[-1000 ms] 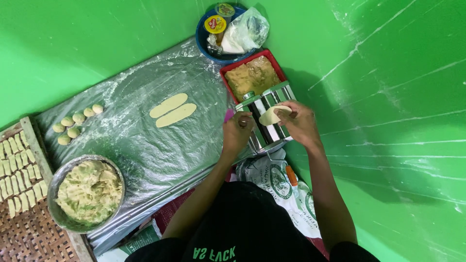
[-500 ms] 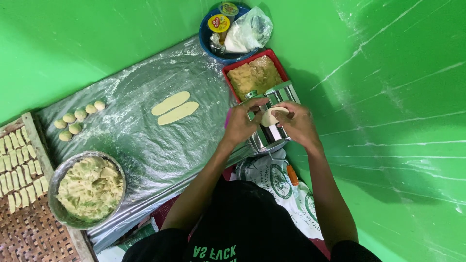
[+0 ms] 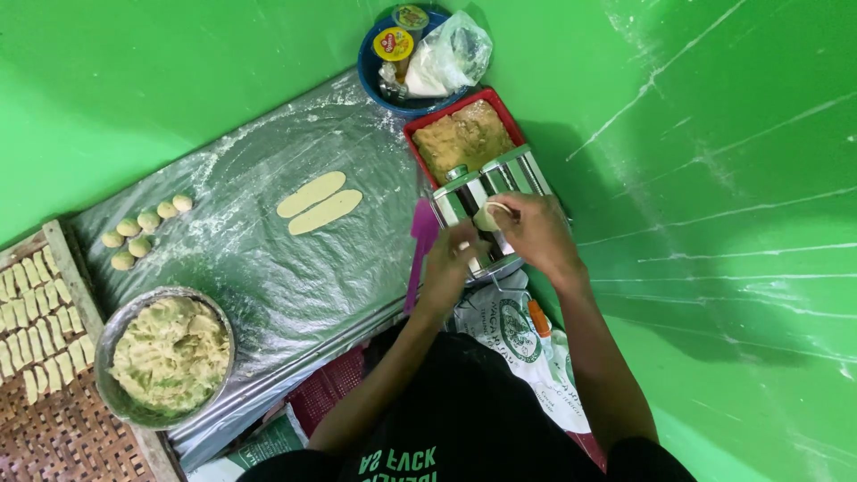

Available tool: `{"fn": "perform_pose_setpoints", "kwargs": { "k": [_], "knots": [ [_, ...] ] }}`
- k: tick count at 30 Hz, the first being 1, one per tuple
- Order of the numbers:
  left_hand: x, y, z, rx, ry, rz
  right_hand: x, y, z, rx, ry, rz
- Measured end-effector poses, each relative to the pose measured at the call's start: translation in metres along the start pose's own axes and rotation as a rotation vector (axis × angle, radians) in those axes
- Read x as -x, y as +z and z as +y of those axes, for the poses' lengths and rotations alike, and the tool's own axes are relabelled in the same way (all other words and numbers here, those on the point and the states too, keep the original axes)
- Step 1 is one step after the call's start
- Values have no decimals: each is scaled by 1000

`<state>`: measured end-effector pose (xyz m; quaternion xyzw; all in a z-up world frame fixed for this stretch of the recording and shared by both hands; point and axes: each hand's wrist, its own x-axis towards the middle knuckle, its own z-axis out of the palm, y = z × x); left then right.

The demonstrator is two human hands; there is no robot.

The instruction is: Preparing filled pastries by rolling out dough strips and wrapping them around filling

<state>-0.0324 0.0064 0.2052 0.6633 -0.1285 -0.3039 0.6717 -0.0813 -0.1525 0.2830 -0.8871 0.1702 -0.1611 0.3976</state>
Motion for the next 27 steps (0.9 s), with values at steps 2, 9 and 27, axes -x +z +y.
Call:
{"fn": "perform_pose_setpoints", "kwargs": {
  "k": [2,9,27],
  "knots": [
    [3,-3,10,366,-195,-8,2,5,-7,35,-8,-22],
    [-3,-23,22,777,-406,-56,29,70,4,263,26,-181],
    [-27,-34,7,522,-243,125,241,81,149,85,537,211]
  ]
}}
